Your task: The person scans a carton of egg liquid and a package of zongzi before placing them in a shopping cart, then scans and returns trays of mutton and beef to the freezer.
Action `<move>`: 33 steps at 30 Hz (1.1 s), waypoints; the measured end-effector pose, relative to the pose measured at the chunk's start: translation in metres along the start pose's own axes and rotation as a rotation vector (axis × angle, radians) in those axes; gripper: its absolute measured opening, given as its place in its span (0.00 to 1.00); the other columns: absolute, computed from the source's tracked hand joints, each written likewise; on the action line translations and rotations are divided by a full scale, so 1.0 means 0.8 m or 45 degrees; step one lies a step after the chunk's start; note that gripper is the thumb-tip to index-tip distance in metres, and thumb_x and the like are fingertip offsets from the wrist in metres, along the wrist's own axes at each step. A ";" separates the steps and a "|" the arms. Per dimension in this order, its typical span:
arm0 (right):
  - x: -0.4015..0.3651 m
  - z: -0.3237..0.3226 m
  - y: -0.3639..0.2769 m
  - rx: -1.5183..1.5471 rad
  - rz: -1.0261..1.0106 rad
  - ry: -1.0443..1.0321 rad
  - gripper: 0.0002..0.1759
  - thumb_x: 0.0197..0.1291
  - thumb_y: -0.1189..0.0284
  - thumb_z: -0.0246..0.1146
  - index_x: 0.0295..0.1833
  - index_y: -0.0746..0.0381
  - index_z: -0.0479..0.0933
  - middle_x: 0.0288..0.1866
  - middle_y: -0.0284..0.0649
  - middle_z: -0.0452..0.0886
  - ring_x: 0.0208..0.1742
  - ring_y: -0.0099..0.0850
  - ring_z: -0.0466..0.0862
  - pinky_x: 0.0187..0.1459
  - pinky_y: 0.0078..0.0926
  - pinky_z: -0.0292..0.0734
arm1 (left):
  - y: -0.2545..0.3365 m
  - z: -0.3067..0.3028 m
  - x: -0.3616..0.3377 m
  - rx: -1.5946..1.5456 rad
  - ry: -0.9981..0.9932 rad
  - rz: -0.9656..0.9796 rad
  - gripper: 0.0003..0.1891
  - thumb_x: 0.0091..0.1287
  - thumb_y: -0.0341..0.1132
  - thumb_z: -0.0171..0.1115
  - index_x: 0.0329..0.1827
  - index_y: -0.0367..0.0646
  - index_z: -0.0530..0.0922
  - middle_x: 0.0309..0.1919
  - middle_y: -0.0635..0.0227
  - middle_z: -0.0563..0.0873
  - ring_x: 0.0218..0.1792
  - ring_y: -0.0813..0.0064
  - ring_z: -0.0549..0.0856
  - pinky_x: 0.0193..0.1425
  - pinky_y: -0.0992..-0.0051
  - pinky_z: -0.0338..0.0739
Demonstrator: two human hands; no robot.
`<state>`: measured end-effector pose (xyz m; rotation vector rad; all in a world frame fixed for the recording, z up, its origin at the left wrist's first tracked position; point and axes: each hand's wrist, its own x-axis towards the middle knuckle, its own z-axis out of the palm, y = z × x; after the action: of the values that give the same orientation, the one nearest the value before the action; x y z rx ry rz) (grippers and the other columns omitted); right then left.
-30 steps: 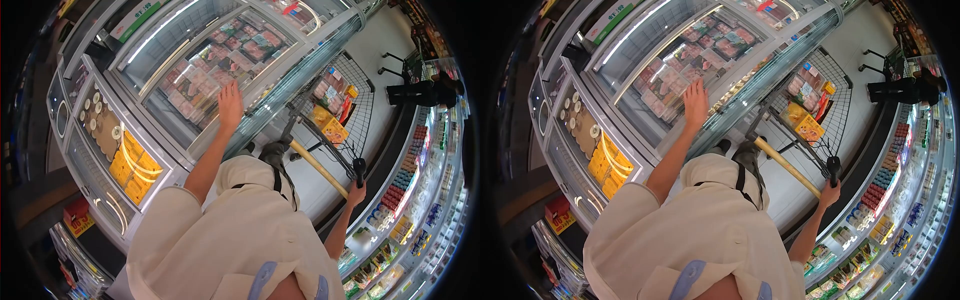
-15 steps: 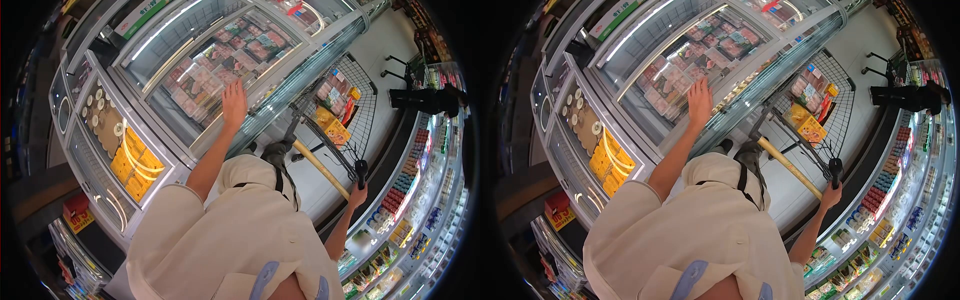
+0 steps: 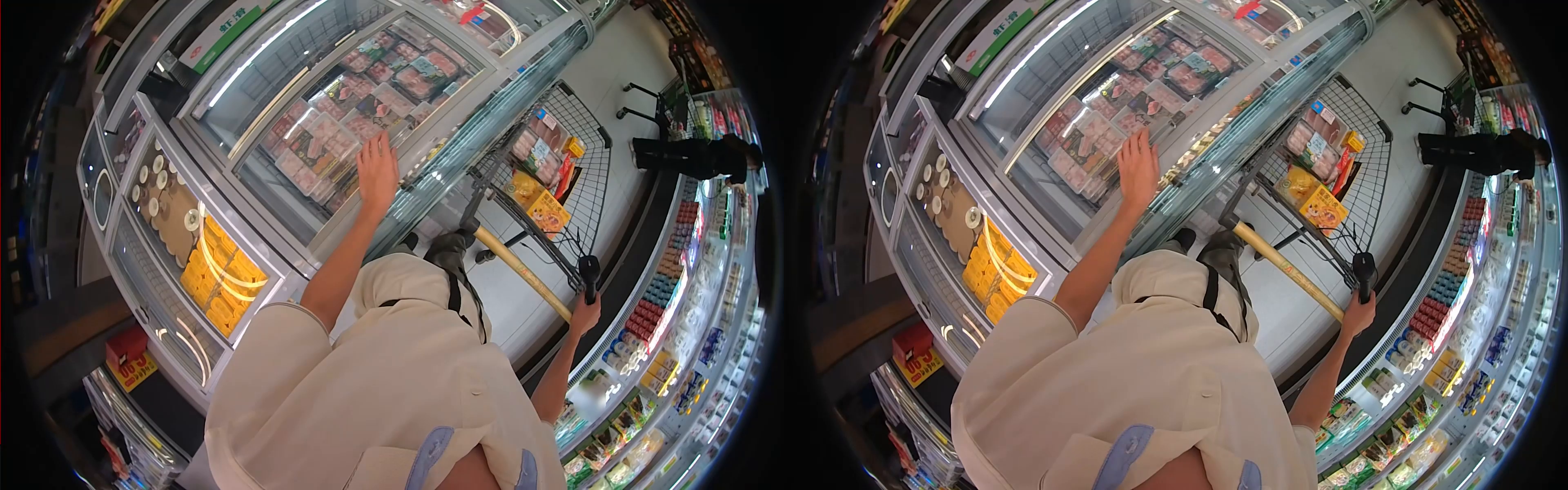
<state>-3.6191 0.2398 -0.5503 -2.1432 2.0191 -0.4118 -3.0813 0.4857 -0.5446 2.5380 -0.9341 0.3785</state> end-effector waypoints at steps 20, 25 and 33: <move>0.001 0.002 0.006 -0.026 0.014 0.040 0.25 0.59 0.60 0.72 0.59 0.61 0.83 0.45 0.53 0.88 0.49 0.55 0.87 0.48 0.47 0.80 | 0.004 -0.002 0.000 0.026 -0.033 -0.024 0.22 0.75 0.36 0.58 0.70 0.40 0.70 0.61 0.60 0.77 0.63 0.58 0.75 0.67 0.58 0.68; -0.002 -0.006 -0.010 0.009 0.032 0.027 0.22 0.60 0.62 0.71 0.56 0.62 0.83 0.43 0.53 0.87 0.48 0.56 0.86 0.47 0.47 0.79 | -0.002 0.000 0.003 -0.089 -0.016 -0.030 0.23 0.73 0.34 0.61 0.70 0.43 0.73 0.58 0.61 0.80 0.61 0.58 0.77 0.65 0.58 0.69; -0.002 -0.009 -0.012 -0.016 0.020 0.025 0.19 0.60 0.63 0.71 0.54 0.61 0.83 0.43 0.53 0.87 0.47 0.56 0.86 0.47 0.47 0.80 | -0.033 -0.007 0.029 -0.166 0.039 0.087 0.23 0.70 0.31 0.64 0.69 0.47 0.77 0.52 0.62 0.83 0.55 0.56 0.81 0.59 0.59 0.73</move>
<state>-3.6121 0.2427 -0.5407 -2.1373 2.0530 -0.4211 -3.0470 0.4938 -0.5381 2.3811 -1.0026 0.3639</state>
